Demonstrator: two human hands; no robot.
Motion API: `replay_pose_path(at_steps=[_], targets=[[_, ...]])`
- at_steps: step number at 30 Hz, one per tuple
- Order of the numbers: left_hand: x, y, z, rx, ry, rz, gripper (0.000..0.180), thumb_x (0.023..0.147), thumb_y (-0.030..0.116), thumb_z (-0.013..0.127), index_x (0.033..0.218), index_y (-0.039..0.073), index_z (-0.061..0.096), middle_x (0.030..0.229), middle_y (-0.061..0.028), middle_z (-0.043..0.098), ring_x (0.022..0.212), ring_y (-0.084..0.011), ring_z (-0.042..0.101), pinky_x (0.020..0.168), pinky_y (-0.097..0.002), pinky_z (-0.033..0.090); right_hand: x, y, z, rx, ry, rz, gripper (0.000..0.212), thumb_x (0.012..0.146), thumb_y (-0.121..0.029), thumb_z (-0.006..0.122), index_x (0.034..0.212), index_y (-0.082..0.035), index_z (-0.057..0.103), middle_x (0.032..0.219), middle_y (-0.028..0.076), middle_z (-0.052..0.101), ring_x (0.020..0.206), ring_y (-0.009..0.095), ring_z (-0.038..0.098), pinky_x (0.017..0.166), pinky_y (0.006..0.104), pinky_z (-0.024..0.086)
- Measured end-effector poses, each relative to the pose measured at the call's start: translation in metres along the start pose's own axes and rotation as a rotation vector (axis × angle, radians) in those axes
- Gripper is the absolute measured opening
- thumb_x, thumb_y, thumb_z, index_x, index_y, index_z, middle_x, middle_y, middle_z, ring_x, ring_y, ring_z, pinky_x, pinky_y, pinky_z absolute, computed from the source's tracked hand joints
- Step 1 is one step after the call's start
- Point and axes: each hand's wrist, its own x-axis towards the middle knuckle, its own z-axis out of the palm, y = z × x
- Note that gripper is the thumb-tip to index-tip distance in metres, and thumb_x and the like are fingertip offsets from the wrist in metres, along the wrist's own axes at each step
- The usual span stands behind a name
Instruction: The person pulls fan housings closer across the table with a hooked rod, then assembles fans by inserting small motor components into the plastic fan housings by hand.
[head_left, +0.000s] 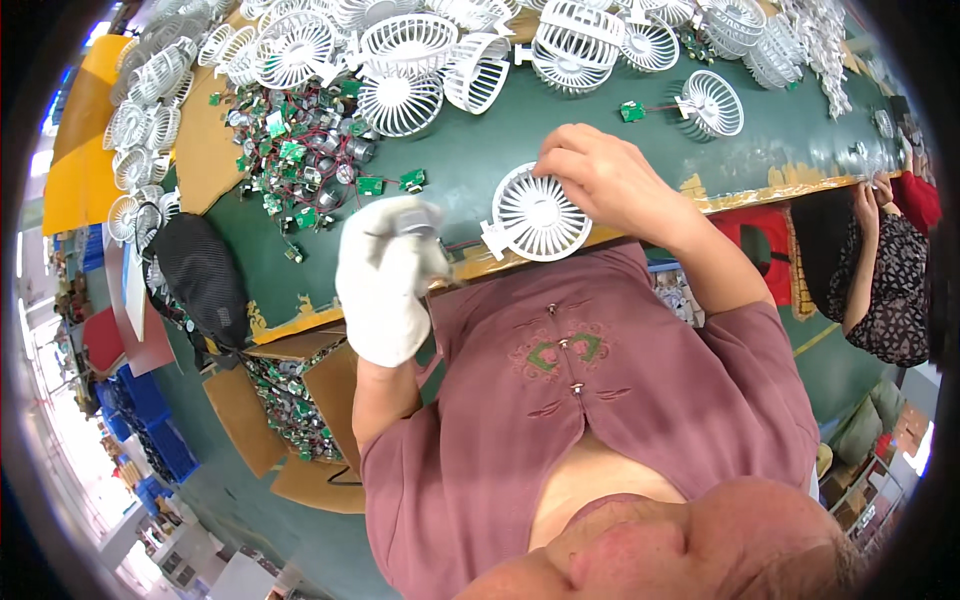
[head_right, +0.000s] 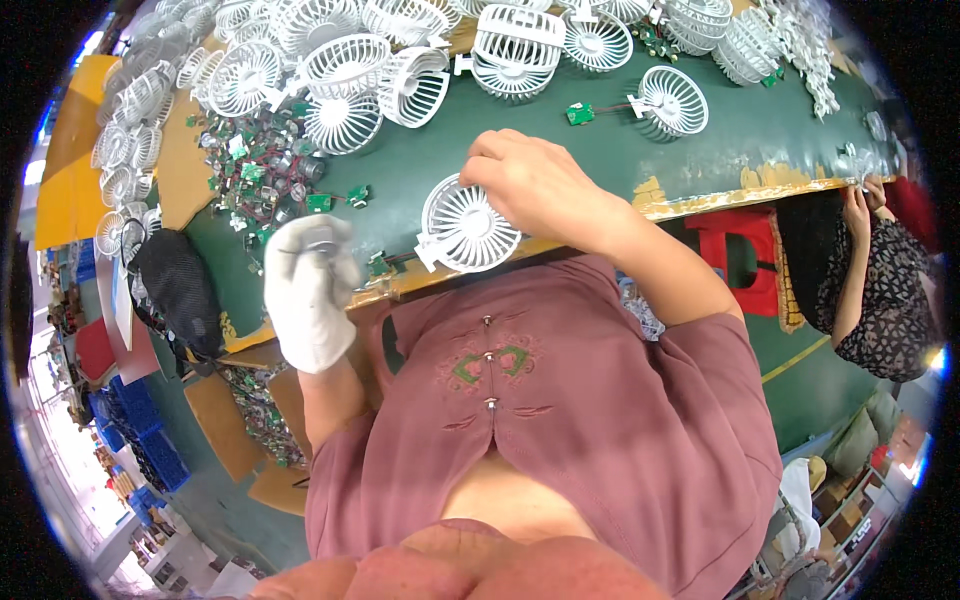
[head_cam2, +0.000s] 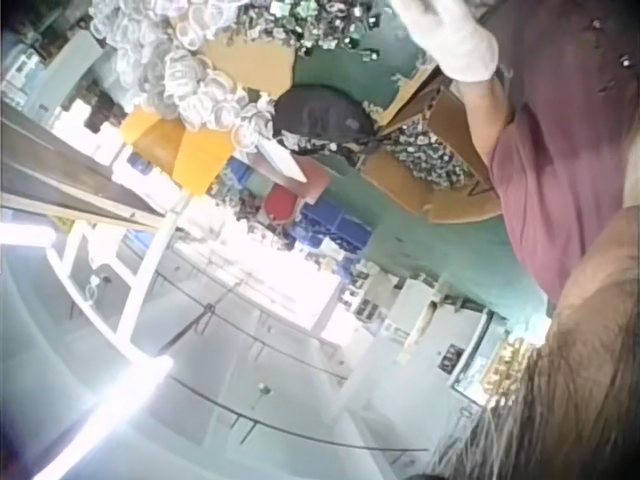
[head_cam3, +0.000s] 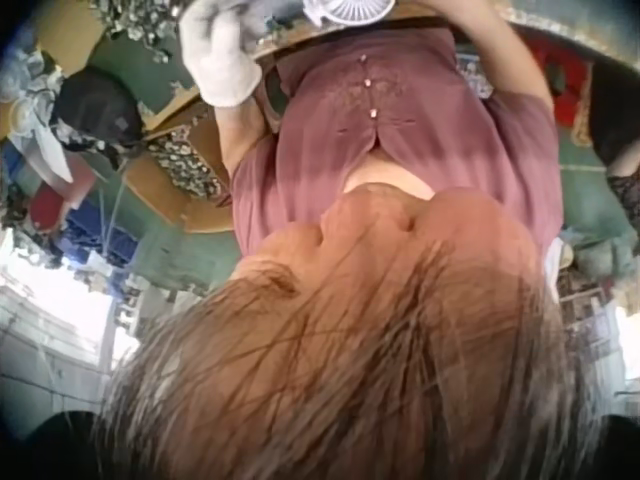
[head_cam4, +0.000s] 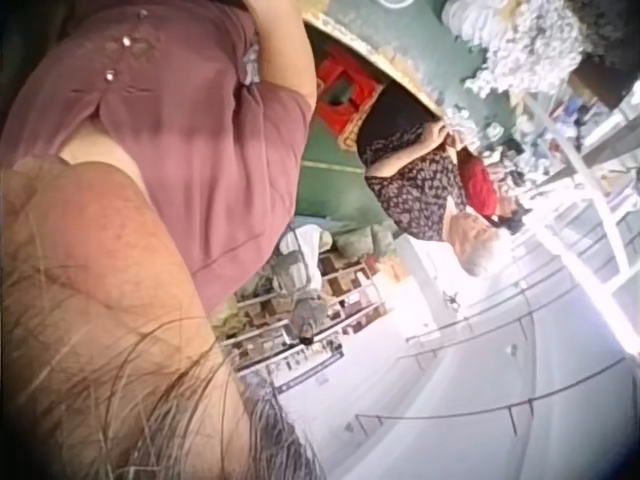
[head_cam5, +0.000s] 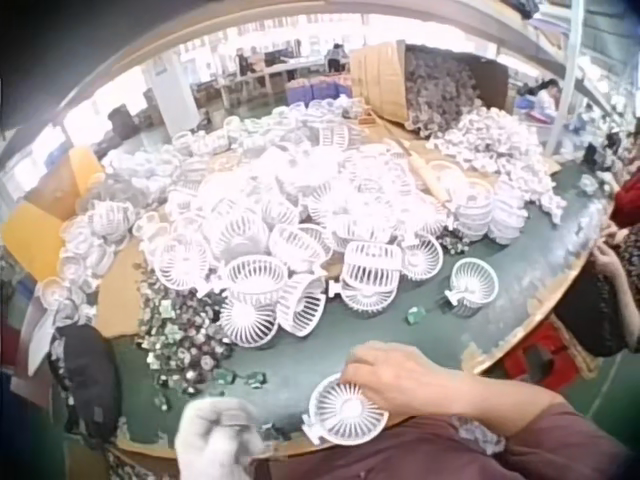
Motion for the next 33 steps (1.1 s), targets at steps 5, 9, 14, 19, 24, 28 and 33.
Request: replay_pose_path(at_steps=[5,9,14,19,24,28,33], targets=[[-0.006,-0.011,0.018,-0.012,-0.098,-0.162,0.046,0.086,0.001,0.052,0.131,0.000,0.041,0.091,-0.0072,0.062,0.060,-0.0055,0.051,0.053,-0.0193,0.041,-0.005,-0.027,-0.010,0.022,0.237,-0.148,0.030,0.072,-0.002,0.061,0.101,-0.007,0.063,0.095,0.008,0.060,0.085,0.027,0.058,0.071,0.0375,0.048],[-0.008,-0.025,0.032,0.075,-0.244,-0.084,0.059,0.085,0.005,0.058,0.139,0.003,0.035,0.097,-0.0074,0.063,0.073,-0.0094,0.057,0.066,-0.0233,0.049,-0.009,-0.046,0.000,0.181,0.159,-0.250,0.050,0.066,-0.024,0.075,0.112,-0.009,0.059,0.090,0.005,0.058,0.082,0.024,0.059,0.069,0.0351,0.048],[-0.008,-0.017,0.038,0.503,-0.291,-0.020,0.061,0.079,0.015,0.068,0.134,0.005,0.043,0.104,-0.0085,0.061,0.084,-0.0182,0.062,0.072,-0.0289,0.050,-0.009,-0.042,-0.007,0.051,0.116,-0.191,0.040,0.068,-0.019,0.072,0.105,-0.009,0.059,0.086,0.004,0.056,0.079,0.024,0.057,0.068,0.0358,0.045],[-0.003,-0.034,0.033,1.141,-0.266,0.515,0.050,0.068,0.027,0.075,0.111,0.010,0.057,0.096,-0.0092,0.057,0.080,-0.0294,0.058,0.067,-0.0388,0.049,-0.011,-0.030,-0.004,-0.193,0.041,-0.105,0.020,0.070,-0.015,0.068,0.085,-0.009,0.055,0.078,0.005,0.055,0.077,0.023,0.054,0.070,0.0367,0.039],[-0.004,-0.046,0.028,1.233,-0.324,0.401,0.040,0.072,0.022,0.072,0.109,0.014,0.061,0.104,-0.0093,0.059,0.087,-0.0301,0.058,0.075,-0.0377,0.049,-0.009,-0.025,-0.002,-0.230,-0.135,-0.141,0.018,0.073,-0.018,0.068,0.077,-0.008,0.054,0.073,0.005,0.055,0.077,0.022,0.054,0.071,0.0369,0.038],[0.001,-0.045,0.021,1.243,-0.371,0.461,0.033,0.073,0.018,0.070,0.105,0.015,0.061,0.094,-0.0064,0.058,0.081,-0.0285,0.056,0.069,-0.0387,0.047,-0.007,-0.024,0.001,-0.212,-0.162,-0.118,0.020,0.074,-0.023,0.069,0.075,-0.009,0.055,0.073,0.005,0.057,0.079,0.022,0.055,0.072,0.0370,0.039],[0.004,-0.047,0.019,1.233,-0.354,0.544,0.034,0.071,0.017,0.071,0.103,0.016,0.062,0.091,-0.0058,0.058,0.079,-0.0273,0.056,0.067,-0.0386,0.046,-0.002,-0.028,0.002,-0.225,-0.200,-0.122,0.020,0.074,-0.024,0.068,0.076,-0.008,0.056,0.074,0.005,0.058,0.080,0.023,0.055,0.073,0.0365,0.039]])
